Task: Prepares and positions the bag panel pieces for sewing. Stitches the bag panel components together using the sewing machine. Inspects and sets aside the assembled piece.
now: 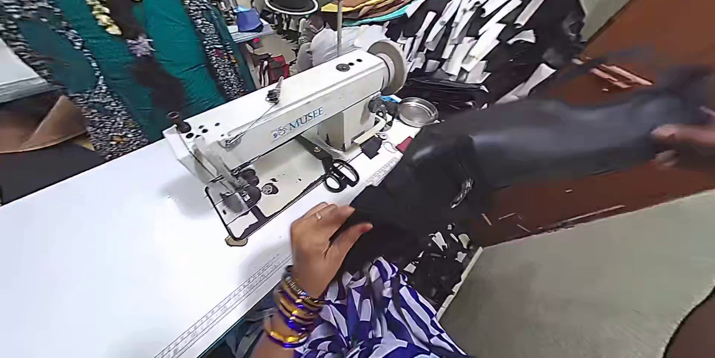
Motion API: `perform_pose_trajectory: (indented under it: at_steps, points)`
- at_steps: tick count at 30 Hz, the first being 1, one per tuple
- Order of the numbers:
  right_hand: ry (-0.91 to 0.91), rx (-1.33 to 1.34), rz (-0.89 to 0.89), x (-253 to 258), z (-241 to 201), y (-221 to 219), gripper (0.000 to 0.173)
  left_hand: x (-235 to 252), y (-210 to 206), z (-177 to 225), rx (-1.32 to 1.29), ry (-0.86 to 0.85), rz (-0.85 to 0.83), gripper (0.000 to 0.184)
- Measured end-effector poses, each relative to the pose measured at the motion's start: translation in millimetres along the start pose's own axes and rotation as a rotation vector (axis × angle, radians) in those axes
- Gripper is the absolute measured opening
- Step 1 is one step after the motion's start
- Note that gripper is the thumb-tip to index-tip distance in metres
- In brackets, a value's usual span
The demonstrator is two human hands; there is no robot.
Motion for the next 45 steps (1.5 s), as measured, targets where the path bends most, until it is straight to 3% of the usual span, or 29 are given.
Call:
perform_pose_trajectory:
  at_steps: [2, 4, 6, 8, 10, 12, 13, 15, 17, 19, 21, 22, 25, 28, 33, 38, 41, 43, 45]
  points:
    - [0.309, 0.044, -0.18, -5.0, 4.3, -41.8, 0.028, 19.7, 26.6, 32.5, 0.318, -0.308, -0.163, 0.035]
    - [0.469, 0.175, -0.263, -51.8, -52.1, -88.7, 0.049, 22.2, 34.7, 56.2, 0.485, -0.517, -0.364, 0.034]
    - [0.684, 0.495, -0.605, -114.8, -127.1, -148.3, 0.077, 16.8, 37.3, 70.7, 0.578, -0.637, -0.551, 0.034]
    - [0.967, 0.672, -1.038, -184.7, -191.5, -207.5, 0.094, 12.8, 52.5, 81.1, 0.647, -0.637, -0.643, 0.036]
    - [1.16, 0.766, -1.384, -238.7, -229.2, -249.3, 0.079, 12.4, 86.8, 91.6, 0.755, -0.538, -0.672, 0.037]
    - [1.268, 0.729, -1.669, -266.7, -245.6, -272.7, 0.044, 8.9, 133.4, 100.5, 0.853, -0.362, -0.715, 0.036]
    - [1.318, 0.649, -1.73, -271.5, -249.2, -279.4, 0.032, 6.9, 158.3, 103.1, 0.886, -0.249, -0.733, 0.036]
    - [1.339, 0.395, -1.718, -268.5, -254.7, -299.0, 0.022, 2.4, 208.7, 96.3, 0.957, -0.027, -0.747, 0.042]
    - [1.169, 0.224, -1.658, -254.1, -267.8, -332.7, 0.024, -13.3, 262.7, 61.2, 1.022, 0.202, -0.696, 0.049]
    - [0.966, 0.138, -1.425, -232.2, -290.6, -365.1, 0.029, -50.2, 295.8, 1.5, 1.036, 0.417, -0.607, 0.046]
    - [0.84, -0.015, -1.069, -205.6, -303.7, -390.6, 0.053, -96.7, 281.4, -50.8, 0.993, 0.471, -0.627, 0.063]
    - [0.767, 0.017, -0.912, -188.7, -300.7, -393.9, 0.054, -116.1, 259.1, -66.9, 0.941, 0.433, -0.641, 0.071]
    - [0.452, 0.159, -0.529, -113.9, -245.3, -375.1, 0.029, -165.7, 189.9, -90.9, 0.76, 0.479, -0.608, 0.076]
    - [0.264, 0.003, -0.351, -43.5, -184.0, -370.1, 0.024, -187.4, 171.0, -102.6, 0.872, 0.523, -0.558, 0.072]
    - [0.332, -0.178, -0.337, -23.5, -169.4, -398.2, 0.02, -180.5, 169.1, -96.7, 0.898, 0.564, -0.495, 0.068]
    - [0.377, 0.009, -0.16, -42.1, -166.9, -372.6, 0.023, -149.0, 146.2, -94.7, 0.844, 0.622, -0.553, 0.062]
    - [0.516, 0.301, -0.093, -93.7, -197.0, -352.9, 0.02, -156.8, 131.1, -121.6, 0.821, 0.756, -0.652, 0.065]
    - [0.66, 0.491, -0.215, -144.1, -238.9, -364.3, 0.018, -161.4, 128.9, -125.7, 0.82, 0.855, -0.694, 0.066]
    - [0.851, 0.51, -0.332, -196.8, -287.6, -384.4, 0.014, -166.9, 128.0, -119.3, 0.801, 0.957, -0.723, 0.066]
Point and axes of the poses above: each hand's wrist, its own x-axis towards the middle knuckle, its own y-axis out of the back of the hand, z = x × y, the point moved 8 cm from there along x, towards the middle knuckle, and after that the axes turned 7 degrees about -y, right-handed, at the moved point
